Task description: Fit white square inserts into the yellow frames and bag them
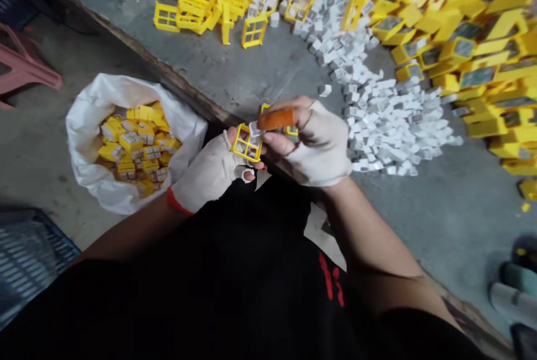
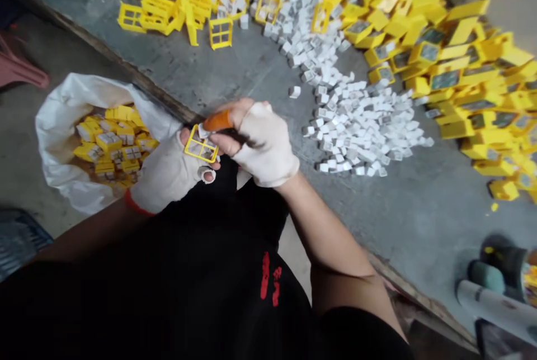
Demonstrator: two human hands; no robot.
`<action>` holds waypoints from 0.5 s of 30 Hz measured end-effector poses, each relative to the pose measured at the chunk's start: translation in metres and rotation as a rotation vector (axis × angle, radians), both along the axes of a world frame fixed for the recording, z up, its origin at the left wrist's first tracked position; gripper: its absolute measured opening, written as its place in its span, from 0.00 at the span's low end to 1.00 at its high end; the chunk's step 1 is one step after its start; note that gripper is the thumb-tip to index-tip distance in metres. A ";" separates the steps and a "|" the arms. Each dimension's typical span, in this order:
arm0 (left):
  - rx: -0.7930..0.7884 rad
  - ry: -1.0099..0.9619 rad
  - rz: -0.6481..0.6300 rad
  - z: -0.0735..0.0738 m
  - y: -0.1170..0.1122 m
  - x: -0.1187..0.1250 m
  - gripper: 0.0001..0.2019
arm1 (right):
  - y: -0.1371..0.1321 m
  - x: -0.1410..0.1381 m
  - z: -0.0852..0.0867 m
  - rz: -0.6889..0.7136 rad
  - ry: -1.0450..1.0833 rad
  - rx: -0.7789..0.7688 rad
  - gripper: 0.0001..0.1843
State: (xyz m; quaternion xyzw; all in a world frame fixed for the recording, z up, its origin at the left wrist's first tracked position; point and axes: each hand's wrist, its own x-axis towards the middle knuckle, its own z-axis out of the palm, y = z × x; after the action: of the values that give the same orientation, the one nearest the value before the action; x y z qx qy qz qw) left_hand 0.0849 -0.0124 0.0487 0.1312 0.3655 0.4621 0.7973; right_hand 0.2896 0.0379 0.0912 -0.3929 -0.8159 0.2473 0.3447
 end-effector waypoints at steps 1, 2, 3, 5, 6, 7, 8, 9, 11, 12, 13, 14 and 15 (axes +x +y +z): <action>0.035 -0.006 -0.036 0.005 -0.002 0.007 0.18 | -0.011 0.003 -0.005 -0.028 -0.017 -0.003 0.21; 0.077 -0.005 -0.066 0.009 -0.005 0.014 0.17 | -0.018 0.006 -0.010 -0.054 -0.035 -0.001 0.21; 0.112 0.002 -0.085 0.013 -0.007 0.020 0.16 | -0.024 0.009 -0.015 -0.078 -0.047 0.004 0.21; 0.136 0.005 -0.103 0.016 -0.011 0.030 0.14 | -0.031 0.016 -0.023 -0.123 -0.048 0.015 0.21; 0.133 0.001 -0.106 0.015 -0.012 0.034 0.14 | -0.034 0.020 -0.026 -0.132 -0.045 0.012 0.20; 0.125 -0.003 -0.108 0.013 -0.013 0.037 0.14 | -0.036 0.024 -0.028 -0.123 -0.045 0.005 0.20; 0.114 -0.008 -0.111 0.010 -0.013 0.039 0.15 | -0.039 0.028 -0.029 -0.096 -0.048 -0.003 0.20; 0.100 -0.011 -0.114 0.007 -0.013 0.041 0.16 | -0.041 0.034 -0.029 -0.051 -0.051 -0.008 0.20; 0.075 -0.006 -0.127 0.002 -0.011 0.043 0.17 | -0.041 0.047 -0.028 0.061 -0.055 -0.003 0.20; 0.064 0.002 -0.128 0.000 -0.010 0.043 0.17 | -0.036 0.055 -0.027 0.082 -0.058 0.005 0.21; 0.057 0.010 -0.127 0.000 -0.009 0.043 0.18 | -0.029 0.065 -0.026 0.050 -0.061 0.015 0.21; 0.053 0.018 -0.124 0.000 -0.007 0.044 0.19 | -0.017 0.075 -0.025 -0.029 -0.073 0.027 0.20; 0.050 0.027 -0.121 0.001 -0.005 0.044 0.20 | -0.002 0.086 -0.025 -0.139 -0.101 0.037 0.20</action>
State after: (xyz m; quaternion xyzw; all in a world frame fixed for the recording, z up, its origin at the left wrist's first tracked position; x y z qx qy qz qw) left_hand 0.1286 -0.0175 0.0502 0.1794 0.3561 0.4204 0.8150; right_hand 0.3757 0.0363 0.0663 -0.4541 -0.8074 0.1876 0.3267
